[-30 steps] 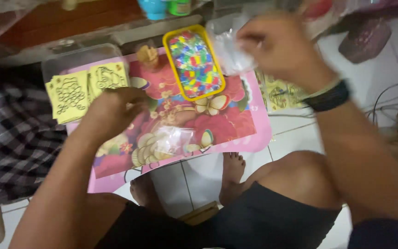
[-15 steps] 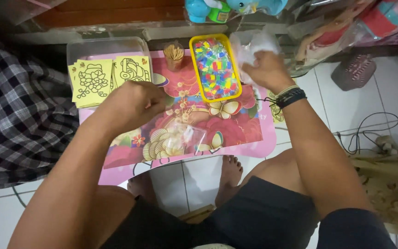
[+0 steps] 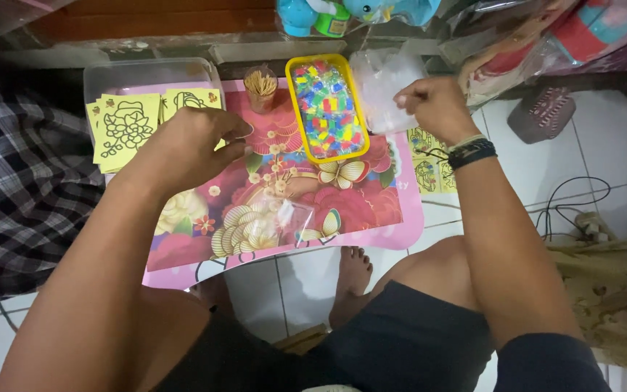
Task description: Packaging DIY craft kits by placing a printed template and a packet of colored sand into a plastic bag.
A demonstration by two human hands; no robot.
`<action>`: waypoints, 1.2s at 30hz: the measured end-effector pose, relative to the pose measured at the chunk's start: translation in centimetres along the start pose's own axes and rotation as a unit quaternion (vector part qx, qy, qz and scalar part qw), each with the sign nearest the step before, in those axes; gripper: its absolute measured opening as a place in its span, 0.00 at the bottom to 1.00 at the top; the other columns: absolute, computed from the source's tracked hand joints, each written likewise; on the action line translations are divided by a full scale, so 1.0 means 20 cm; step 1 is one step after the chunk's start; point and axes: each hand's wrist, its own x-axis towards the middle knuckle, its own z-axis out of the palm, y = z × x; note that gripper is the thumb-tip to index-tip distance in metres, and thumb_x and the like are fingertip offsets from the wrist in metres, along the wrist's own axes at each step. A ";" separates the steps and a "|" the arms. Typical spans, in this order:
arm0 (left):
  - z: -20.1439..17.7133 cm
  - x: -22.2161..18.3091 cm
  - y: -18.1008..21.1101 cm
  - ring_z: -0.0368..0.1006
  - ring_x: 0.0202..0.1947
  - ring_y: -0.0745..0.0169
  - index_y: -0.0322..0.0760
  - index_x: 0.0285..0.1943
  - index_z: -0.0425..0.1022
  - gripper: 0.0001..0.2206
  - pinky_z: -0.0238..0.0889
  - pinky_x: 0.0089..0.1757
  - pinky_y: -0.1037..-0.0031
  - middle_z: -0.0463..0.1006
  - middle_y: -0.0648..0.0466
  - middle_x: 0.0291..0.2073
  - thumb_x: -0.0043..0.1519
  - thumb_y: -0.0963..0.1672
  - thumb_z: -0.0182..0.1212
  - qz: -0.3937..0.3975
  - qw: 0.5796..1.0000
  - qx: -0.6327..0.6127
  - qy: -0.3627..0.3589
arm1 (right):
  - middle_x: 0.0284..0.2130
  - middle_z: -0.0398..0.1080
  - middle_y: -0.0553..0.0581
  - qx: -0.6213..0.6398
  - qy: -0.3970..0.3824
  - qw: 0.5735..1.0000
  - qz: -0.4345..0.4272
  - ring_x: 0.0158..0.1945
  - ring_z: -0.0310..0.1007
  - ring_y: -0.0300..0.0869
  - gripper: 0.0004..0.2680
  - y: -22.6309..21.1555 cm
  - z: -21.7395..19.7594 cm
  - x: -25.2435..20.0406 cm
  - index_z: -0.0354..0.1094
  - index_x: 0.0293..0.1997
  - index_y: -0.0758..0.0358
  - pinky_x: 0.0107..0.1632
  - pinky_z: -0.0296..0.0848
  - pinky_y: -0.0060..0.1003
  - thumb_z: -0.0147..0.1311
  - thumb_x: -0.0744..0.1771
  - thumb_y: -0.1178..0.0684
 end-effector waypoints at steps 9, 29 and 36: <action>0.03 -0.01 -0.01 0.80 0.33 0.49 0.30 0.48 0.82 0.12 0.71 0.36 0.63 0.85 0.47 0.38 0.56 0.42 0.68 0.007 0.999 0.006 0.041 | 0.32 0.75 0.55 0.186 0.041 0.982 -0.009 0.36 0.80 0.36 0.05 -0.09 -0.03 -0.04 0.65 0.41 0.64 0.37 0.77 0.26 0.58 0.69 0.65; 0.04 -0.01 0.05 0.78 0.30 0.51 0.28 0.49 0.81 0.13 0.70 0.35 0.64 0.84 0.46 0.38 0.56 0.39 0.67 0.091 0.985 -0.007 0.145 | 0.36 0.80 0.59 -0.052 0.133 0.974 -0.178 0.30 0.75 0.44 0.06 -0.22 -0.11 -0.07 0.76 0.47 0.74 0.37 0.72 0.36 0.54 0.68 0.68; 0.07 0.04 0.15 0.76 0.49 0.48 0.37 0.66 0.66 0.28 0.71 0.48 0.61 0.79 0.48 0.53 0.56 0.39 0.72 0.127 0.966 -0.050 0.218 | 0.36 0.75 0.65 -0.060 0.243 0.908 -0.336 0.36 0.69 0.50 0.05 -0.59 -0.25 -0.24 0.74 0.46 0.78 0.44 0.68 0.42 0.54 0.69 0.73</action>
